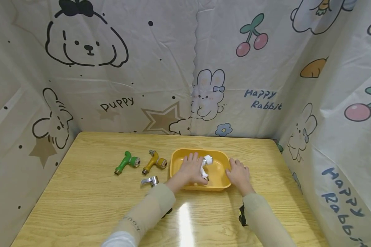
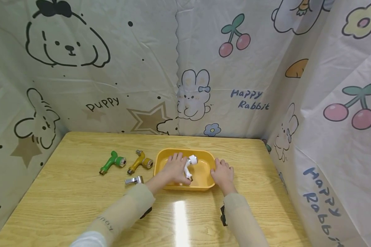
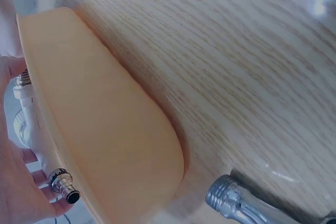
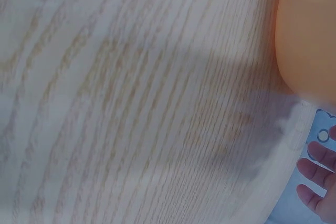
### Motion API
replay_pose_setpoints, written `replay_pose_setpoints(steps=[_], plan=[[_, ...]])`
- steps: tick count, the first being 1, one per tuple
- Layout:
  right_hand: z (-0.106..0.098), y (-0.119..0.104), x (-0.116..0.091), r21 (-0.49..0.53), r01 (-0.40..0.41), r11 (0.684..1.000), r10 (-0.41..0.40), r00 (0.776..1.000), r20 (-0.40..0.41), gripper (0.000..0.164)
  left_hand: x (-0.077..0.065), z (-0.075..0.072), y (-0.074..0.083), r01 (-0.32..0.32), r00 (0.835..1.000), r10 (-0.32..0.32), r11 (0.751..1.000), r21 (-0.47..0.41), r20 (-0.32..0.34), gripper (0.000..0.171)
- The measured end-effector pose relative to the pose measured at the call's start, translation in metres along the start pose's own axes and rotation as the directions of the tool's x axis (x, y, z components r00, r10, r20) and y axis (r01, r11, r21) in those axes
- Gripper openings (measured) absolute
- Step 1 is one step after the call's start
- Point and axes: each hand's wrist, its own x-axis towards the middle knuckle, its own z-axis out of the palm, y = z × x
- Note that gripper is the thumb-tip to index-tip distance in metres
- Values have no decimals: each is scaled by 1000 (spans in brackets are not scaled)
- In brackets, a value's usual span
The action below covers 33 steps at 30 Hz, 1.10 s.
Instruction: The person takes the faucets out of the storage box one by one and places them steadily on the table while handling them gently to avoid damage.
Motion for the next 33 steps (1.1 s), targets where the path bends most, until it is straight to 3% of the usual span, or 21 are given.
replay_pose_setpoints(steps=[14,33], plan=[[-1,0,0,-6,16,1000,-16,1000,-21,47,-15,-18,-10,-36,999,37,999,33,-24,100],[-3,2,3,1,15,1000,-15,1000,4,49,-53,-32,-48,-19,996,19,1000,-2,-88,102]])
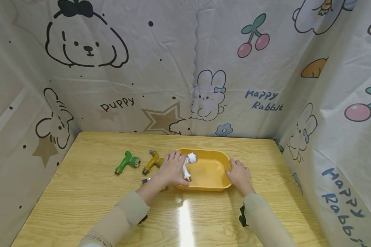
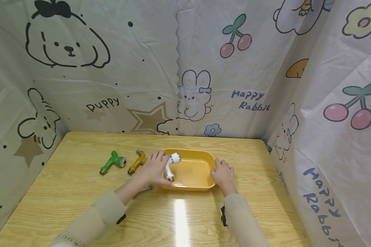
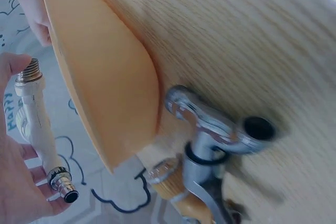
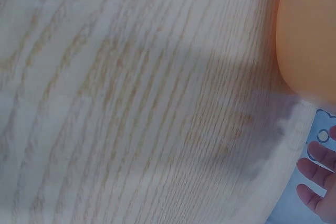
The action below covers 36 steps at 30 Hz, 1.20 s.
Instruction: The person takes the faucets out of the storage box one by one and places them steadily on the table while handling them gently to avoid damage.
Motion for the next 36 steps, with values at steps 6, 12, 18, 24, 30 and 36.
replay_pose_setpoints(steps=[6,12,18,24,30,36], plan=[[1,2,1,6,-7,1000,7,1000,4,50,-15,0,-15,27,999,-29,998,-48,-43,104],[0,1,0,3,-6,1000,6,1000,7,50,-29,6,-29,51,994,-57,996,-68,-98,106],[0,1,0,4,-11,1000,11,1000,10,50,-41,8,-41,79,985,-96,990,-119,-143,103],[-1,0,-1,3,-8,1000,8,1000,4,49,-56,13,-54,121,978,-146,979,-166,-150,104],[0,1,-1,4,-5,1000,5,1000,2,47,-73,20,-66,162,968,-190,973,-167,-167,108],[0,-1,0,2,-6,1000,6,1000,4,47,-87,27,-78,204,957,-232,965,-166,-176,111]])
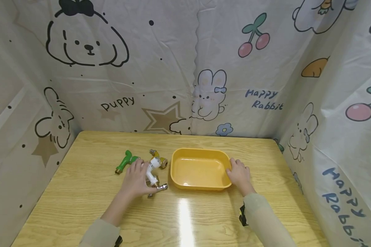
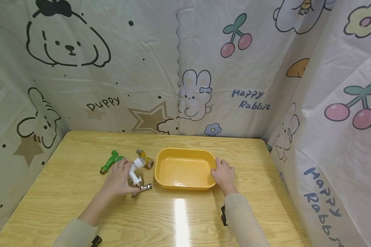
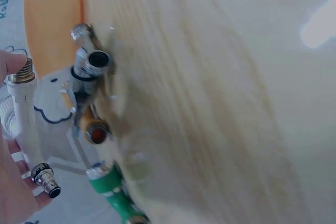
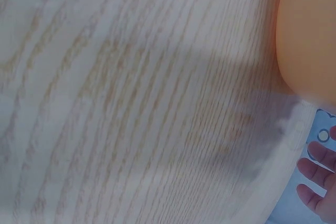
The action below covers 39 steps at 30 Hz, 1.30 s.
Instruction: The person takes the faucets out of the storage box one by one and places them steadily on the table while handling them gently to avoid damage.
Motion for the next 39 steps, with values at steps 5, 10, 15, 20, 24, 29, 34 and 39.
replay_pose_setpoints(steps=[5,10,15,20,24,29,34,39], plan=[[1,0,0,3,0,1000,0,1000,-2,47,-9,3,-13,28,1000,-28,999,-21,-2,112],[0,0,0,6,1,1000,-1,1000,-1,47,-18,6,-27,51,998,-52,998,-38,-18,110],[0,-1,0,3,2,1000,-2,1000,-4,46,-26,9,-41,79,997,-79,995,-61,-7,105],[0,0,0,0,1,1000,-1,1000,-2,45,-33,13,-51,98,995,-97,992,-74,14,101],[0,0,0,0,0,1000,0,1000,-3,46,-38,16,-56,113,993,-111,991,-79,30,101],[0,0,0,-3,0,1000,0,1000,-6,46,-41,20,-63,122,992,-120,990,-74,33,101],[1,0,0,-4,2,1000,-2,1000,-7,47,-44,24,-69,141,989,-138,987,-72,46,99],[0,0,1,-9,3,1000,-4,1000,-8,46,-45,24,-72,171,983,-164,981,-87,84,97]])
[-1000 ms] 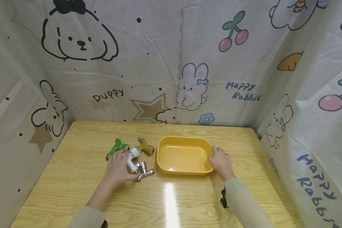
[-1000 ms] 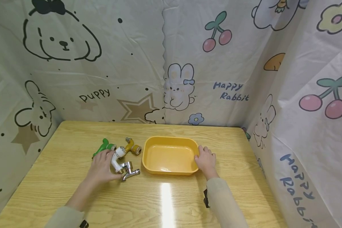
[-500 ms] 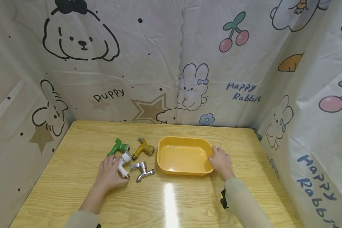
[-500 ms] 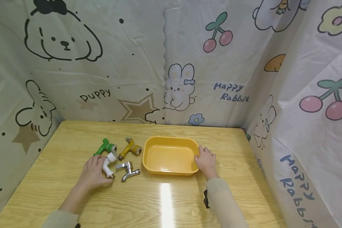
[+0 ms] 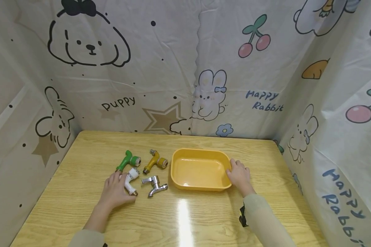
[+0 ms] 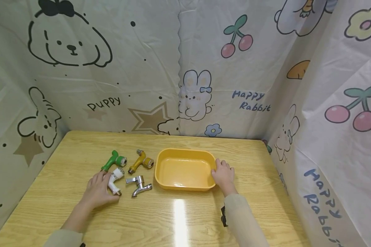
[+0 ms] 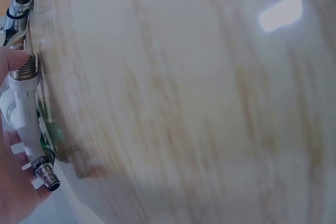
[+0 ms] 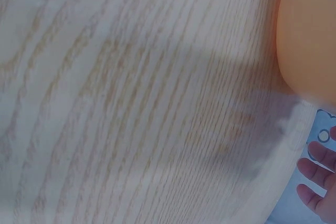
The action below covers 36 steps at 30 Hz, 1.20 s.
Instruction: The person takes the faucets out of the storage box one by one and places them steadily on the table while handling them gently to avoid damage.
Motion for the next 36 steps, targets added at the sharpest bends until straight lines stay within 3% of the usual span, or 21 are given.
replay_pose_setpoints(steps=[12,23,36], plan=[[0,0,-1,0,2,1000,-2,1000,-3,47,-2,-4,-4,24,998,-22,999,-37,52,97],[0,-1,0,1,1,1000,-1,1000,-2,47,-2,-5,-7,36,998,-33,998,-52,61,97],[-1,-3,2,7,7,1000,-7,1000,19,48,-3,-20,-8,69,985,-53,993,-93,162,104]])
